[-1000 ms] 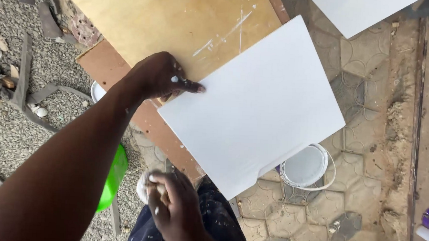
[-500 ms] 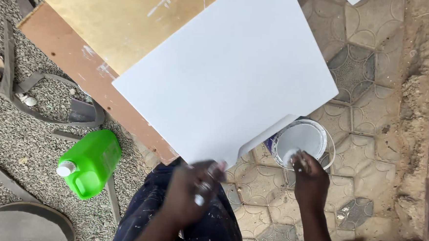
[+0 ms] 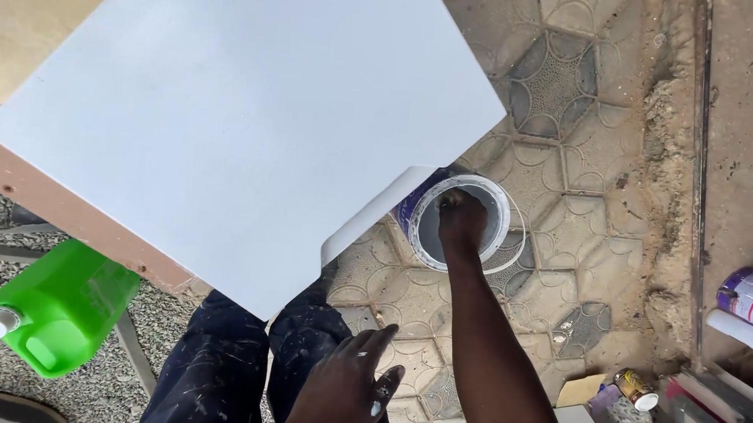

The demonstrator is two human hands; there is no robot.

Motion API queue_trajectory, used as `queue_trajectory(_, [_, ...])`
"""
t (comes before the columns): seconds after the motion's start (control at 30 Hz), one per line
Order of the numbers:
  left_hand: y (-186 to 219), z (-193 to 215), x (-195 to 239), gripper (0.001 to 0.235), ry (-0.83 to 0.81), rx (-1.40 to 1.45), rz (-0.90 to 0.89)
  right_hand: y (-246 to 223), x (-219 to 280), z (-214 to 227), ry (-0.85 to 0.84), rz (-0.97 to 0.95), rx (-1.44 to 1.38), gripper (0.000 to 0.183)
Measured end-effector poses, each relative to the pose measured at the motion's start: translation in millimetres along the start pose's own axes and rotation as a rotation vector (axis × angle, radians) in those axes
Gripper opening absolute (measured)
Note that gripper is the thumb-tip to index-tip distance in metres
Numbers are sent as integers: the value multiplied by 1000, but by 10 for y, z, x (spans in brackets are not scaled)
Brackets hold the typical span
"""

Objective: Applying white paint or primer to a wooden board using a small cloth applicator.

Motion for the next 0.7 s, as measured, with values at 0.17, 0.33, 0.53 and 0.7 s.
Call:
queue_trajectory(0.17, [-223,-50,-39,68,-28,9,122,147,-182,-225,-22,8,42,18])
queue_trajectory(0.33, [-184,-8,-79,74,49,9,58,180,-275,-339,-1,77,119,16])
queue_trajectory(0.53, [-192,39,-110,75,75,40,50,166,-171,-299,-75,23,100,17])
queue_trajectory(0.7, [-263,26,-128,77,64,22,61,255,43,-286,-187,-494,-695,5])
Point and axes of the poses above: each hand's wrist, its own x-axis away from the middle knuckle, its own z-axis out of the back of the hand, y = z × x, the point moved 10 cm from there along -x, towards the middle knuckle, and after that the axes turned 8 degrees about x, right-handed, at the moved point
